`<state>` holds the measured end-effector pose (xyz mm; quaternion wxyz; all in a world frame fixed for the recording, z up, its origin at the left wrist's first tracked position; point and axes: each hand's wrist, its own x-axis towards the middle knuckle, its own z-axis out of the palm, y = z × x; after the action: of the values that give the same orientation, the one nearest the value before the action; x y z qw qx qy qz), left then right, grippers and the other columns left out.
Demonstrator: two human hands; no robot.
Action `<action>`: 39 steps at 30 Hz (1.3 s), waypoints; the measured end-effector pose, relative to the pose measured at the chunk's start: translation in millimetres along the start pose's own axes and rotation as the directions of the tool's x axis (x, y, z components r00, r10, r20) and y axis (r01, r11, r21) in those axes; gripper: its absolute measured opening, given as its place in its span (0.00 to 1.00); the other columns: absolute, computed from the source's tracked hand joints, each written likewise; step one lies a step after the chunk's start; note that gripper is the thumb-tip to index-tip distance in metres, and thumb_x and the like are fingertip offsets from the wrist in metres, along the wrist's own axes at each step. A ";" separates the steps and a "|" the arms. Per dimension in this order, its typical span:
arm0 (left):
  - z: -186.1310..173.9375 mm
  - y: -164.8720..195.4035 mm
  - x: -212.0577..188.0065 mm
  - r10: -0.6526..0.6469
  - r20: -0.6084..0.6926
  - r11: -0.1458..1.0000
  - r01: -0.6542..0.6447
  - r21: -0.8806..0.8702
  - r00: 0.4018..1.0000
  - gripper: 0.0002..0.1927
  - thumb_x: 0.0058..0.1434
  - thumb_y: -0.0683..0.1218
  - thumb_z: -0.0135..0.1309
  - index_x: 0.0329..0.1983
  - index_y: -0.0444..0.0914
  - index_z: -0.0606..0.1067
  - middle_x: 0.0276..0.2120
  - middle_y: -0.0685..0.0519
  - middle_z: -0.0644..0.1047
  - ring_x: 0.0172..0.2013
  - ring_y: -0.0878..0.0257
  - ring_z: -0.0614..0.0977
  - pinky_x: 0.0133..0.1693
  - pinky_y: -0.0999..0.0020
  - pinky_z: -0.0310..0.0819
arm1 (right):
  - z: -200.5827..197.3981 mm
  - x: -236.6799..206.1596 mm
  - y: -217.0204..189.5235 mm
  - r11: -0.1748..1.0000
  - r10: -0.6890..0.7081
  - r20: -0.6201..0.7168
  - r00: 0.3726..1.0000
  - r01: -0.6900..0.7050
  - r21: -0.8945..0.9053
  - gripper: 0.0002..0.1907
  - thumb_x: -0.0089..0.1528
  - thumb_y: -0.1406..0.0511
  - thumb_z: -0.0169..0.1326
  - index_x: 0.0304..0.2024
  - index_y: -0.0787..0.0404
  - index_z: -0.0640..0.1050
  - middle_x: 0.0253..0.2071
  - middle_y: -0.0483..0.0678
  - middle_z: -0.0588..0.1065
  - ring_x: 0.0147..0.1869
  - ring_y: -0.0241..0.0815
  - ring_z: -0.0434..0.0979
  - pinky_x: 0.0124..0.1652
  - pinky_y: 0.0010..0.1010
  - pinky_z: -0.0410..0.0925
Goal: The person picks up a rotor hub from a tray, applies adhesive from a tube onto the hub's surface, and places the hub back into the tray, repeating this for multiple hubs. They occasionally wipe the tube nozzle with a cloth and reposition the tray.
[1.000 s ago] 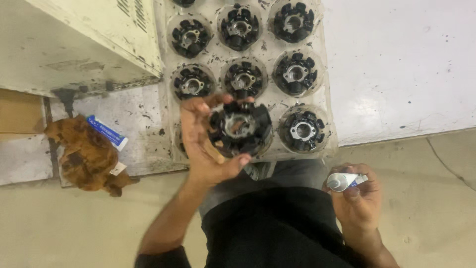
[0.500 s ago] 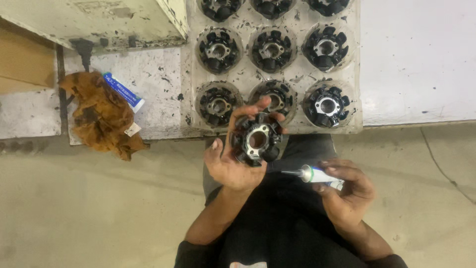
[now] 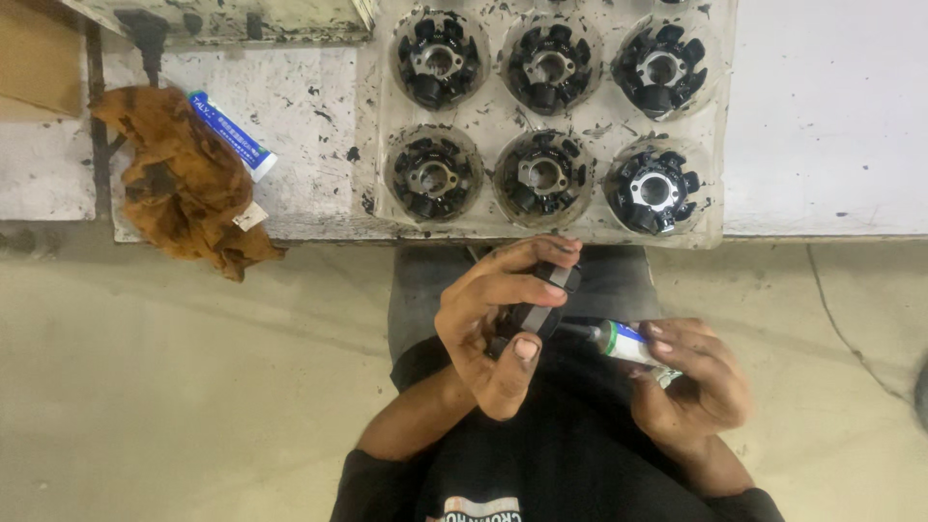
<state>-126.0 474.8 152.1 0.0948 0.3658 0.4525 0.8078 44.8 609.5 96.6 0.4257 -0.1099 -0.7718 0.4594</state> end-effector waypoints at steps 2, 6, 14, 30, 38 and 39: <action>1.5 -1.2 0.8 0.007 -0.001 1.000 -0.007 0.018 1.000 0.17 0.72 0.49 0.52 0.53 0.30 0.75 0.53 0.33 0.77 0.57 0.47 0.81 0.61 0.55 0.73 | -0.2 1.3 -0.5 0.999 -0.020 0.014 1.000 0.020 -0.044 0.11 0.58 0.76 0.60 0.42 0.67 0.75 0.43 0.57 0.77 0.46 0.51 0.82 0.44 0.36 0.77; 0.7 -5.2 0.3 0.030 0.005 0.996 -0.031 0.089 1.000 0.16 0.69 0.48 0.52 0.52 0.31 0.76 0.50 0.34 0.79 0.56 0.46 0.83 0.59 0.55 0.75 | -2.2 6.8 -2.3 0.983 -0.086 0.070 0.994 0.096 -0.156 0.14 0.55 0.77 0.63 0.41 0.68 0.74 0.41 0.57 0.78 0.48 0.54 0.83 0.44 0.36 0.78; 3.7 -12.0 -4.9 -0.042 -0.019 0.999 0.042 0.001 0.999 0.16 0.72 0.47 0.52 0.53 0.30 0.74 0.54 0.33 0.77 0.58 0.48 0.80 0.62 0.56 0.72 | -3.6 13.9 -4.9 0.948 -0.171 0.108 0.979 0.193 -0.251 0.14 0.52 0.77 0.64 0.37 0.66 0.74 0.36 0.56 0.78 0.45 0.56 0.84 0.44 0.39 0.79; 6.1 -20.6 -13.2 -0.131 -0.076 0.982 0.119 -0.150 0.988 0.19 0.77 0.53 0.52 0.56 0.31 0.73 0.57 0.36 0.74 0.60 0.52 0.75 0.65 0.55 0.68 | -9.9 6.9 1.3 0.946 -0.169 0.122 0.978 0.196 -0.259 0.11 0.55 0.74 0.63 0.36 0.65 0.74 0.35 0.55 0.77 0.46 0.57 0.84 0.44 0.42 0.80; 14.1 -27.9 -18.2 -0.131 -0.183 0.956 0.075 -0.284 0.974 0.17 0.76 0.52 0.53 0.56 0.33 0.73 0.56 0.36 0.74 0.61 0.48 0.77 0.64 0.49 0.68 | -13.3 5.8 -0.5 0.952 -0.131 0.142 0.981 0.164 -0.256 0.12 0.55 0.73 0.63 0.37 0.64 0.73 0.37 0.54 0.76 0.47 0.56 0.84 0.46 0.40 0.80; 16.3 -29.7 -18.6 -0.133 -0.206 0.940 0.058 -0.335 0.969 0.17 0.76 0.52 0.54 0.56 0.34 0.73 0.56 0.36 0.74 0.61 0.48 0.76 0.63 0.48 0.68 | -13.3 5.6 0.4 0.951 -0.150 0.134 0.980 0.180 -0.250 0.12 0.54 0.73 0.62 0.37 0.64 0.73 0.37 0.54 0.76 0.47 0.55 0.84 0.45 0.40 0.80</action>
<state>-107.0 493.6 124.2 0.1415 0.2284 0.3375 0.9022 51.4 621.0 102.2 0.4001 -0.0738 -0.8547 0.3223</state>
